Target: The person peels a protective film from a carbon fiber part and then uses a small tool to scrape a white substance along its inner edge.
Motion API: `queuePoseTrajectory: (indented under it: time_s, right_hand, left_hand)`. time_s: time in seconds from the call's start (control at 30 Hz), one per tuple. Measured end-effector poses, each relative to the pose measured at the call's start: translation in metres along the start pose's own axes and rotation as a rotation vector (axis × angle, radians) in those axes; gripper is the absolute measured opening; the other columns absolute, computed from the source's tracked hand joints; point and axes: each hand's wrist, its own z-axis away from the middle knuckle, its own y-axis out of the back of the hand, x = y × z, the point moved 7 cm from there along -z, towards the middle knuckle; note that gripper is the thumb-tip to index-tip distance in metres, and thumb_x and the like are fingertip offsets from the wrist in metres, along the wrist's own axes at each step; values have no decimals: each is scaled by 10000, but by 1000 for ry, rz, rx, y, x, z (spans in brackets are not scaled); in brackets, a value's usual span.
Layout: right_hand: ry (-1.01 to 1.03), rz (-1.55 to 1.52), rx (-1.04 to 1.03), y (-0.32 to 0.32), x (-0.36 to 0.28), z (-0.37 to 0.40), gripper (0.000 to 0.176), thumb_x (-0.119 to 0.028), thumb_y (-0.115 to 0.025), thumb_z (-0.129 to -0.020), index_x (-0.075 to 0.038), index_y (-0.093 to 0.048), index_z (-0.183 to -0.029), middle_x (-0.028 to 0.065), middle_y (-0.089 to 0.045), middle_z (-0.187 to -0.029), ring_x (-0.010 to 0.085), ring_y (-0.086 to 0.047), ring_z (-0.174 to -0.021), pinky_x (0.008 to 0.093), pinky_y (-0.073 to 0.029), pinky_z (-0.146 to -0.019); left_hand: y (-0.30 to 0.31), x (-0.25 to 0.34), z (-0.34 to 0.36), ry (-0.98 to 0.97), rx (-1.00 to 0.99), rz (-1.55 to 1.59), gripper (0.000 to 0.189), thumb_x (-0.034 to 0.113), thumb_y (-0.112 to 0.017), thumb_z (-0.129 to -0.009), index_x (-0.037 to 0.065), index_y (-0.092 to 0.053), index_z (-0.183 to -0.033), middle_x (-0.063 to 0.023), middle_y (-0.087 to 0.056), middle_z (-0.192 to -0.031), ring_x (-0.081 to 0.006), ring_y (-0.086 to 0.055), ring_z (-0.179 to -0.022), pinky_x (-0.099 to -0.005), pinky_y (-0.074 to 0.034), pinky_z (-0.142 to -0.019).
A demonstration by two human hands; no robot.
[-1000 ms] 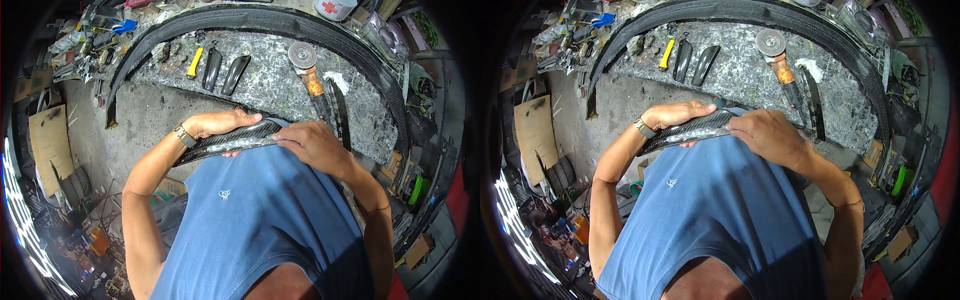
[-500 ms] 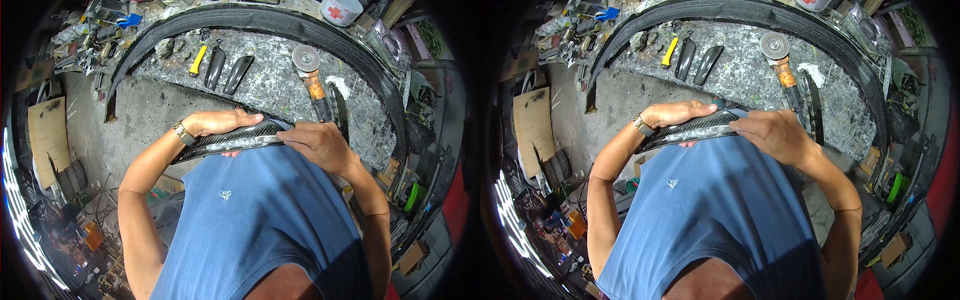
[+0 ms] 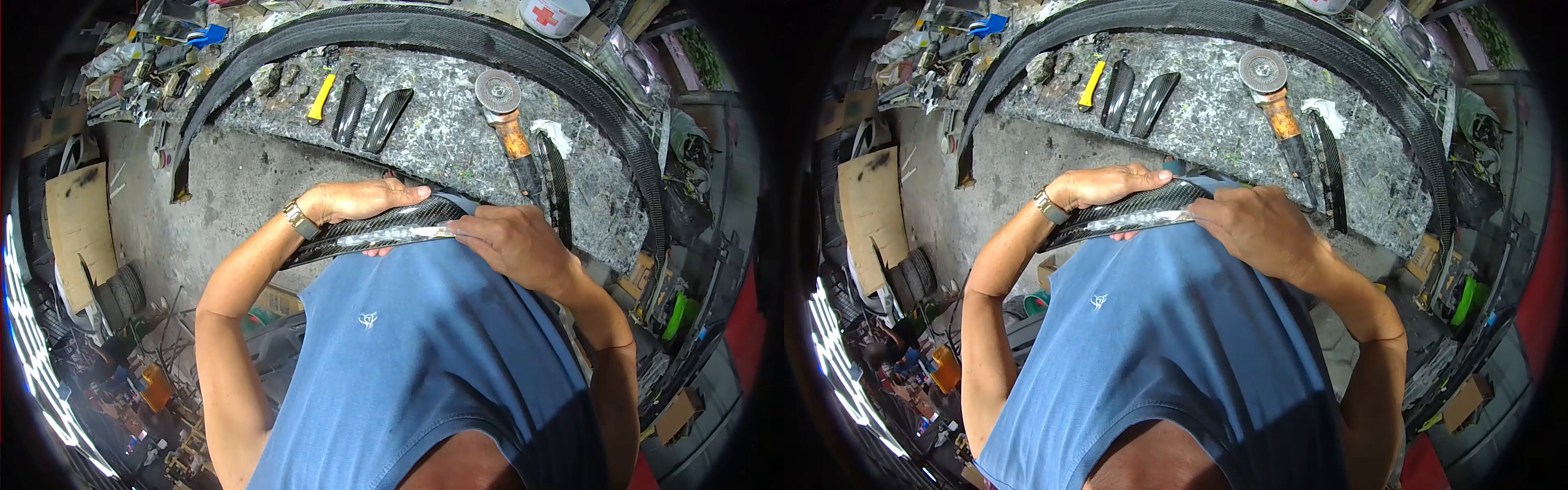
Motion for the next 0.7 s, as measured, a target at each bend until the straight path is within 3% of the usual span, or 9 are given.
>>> queuePoseTrajectory:
  time_s: [0.17,0.23,0.37,0.43,0.53,0.7]
  right_hand:
    - [22,76,-15,-10,2,-2,184,-156,-664,-885,-104,-718,-1053,74,-609,-752,260,-641,-668,387,-500,-608]
    - [137,17,67,-7,2,-3,111,-154,-634,-891,-119,-687,-981,60,-619,-715,260,-667,-645,371,-522,-540]
    - [197,85,57,-5,5,-1,154,-153,-633,-891,-132,-701,-1028,43,-591,-697,224,-648,-608,342,-506,-503]
    - [328,243,119,0,-2,1,193,-146,-653,-876,-143,-711,-1060,29,-574,-695,198,-631,-585,318,-495,-485]
    - [236,76,133,11,6,-2,207,-146,-677,-857,-154,-715,-1060,25,-582,-708,196,-633,-591,323,-501,-494]
    - [207,93,90,9,5,-3,202,-139,-694,-841,-157,-718,-1041,17,-591,-712,191,-642,-610,328,-511,-504]
  left_hand:
    - [-2,-4,-1,3,-35,15,655,549,-363,-1022,-39,-636,-928,-136,-601,-551,-191,-615,-433,-286,-501,-370]
    - [0,-5,-2,-5,-43,13,664,551,-348,-1025,-31,-649,-917,-131,-606,-560,-180,-613,-436,-280,-500,-373]
    - [1,-12,-2,7,-63,15,675,556,-333,-1028,-21,-656,-893,-126,-612,-571,-168,-607,-435,-272,-493,-374]
    - [1,-10,-1,-9,-59,8,676,557,-330,-1028,-21,-653,-892,-125,-612,-572,-168,-607,-436,-273,-495,-375]
    - [0,-9,1,-22,-54,2,677,557,-326,-1028,-21,-650,-891,-124,-611,-572,-167,-608,-438,-273,-497,-378]
    - [0,-5,2,-48,-40,-16,678,558,-320,-1029,-20,-645,-889,-123,-611,-573,-166,-608,-441,-274,-500,-382]
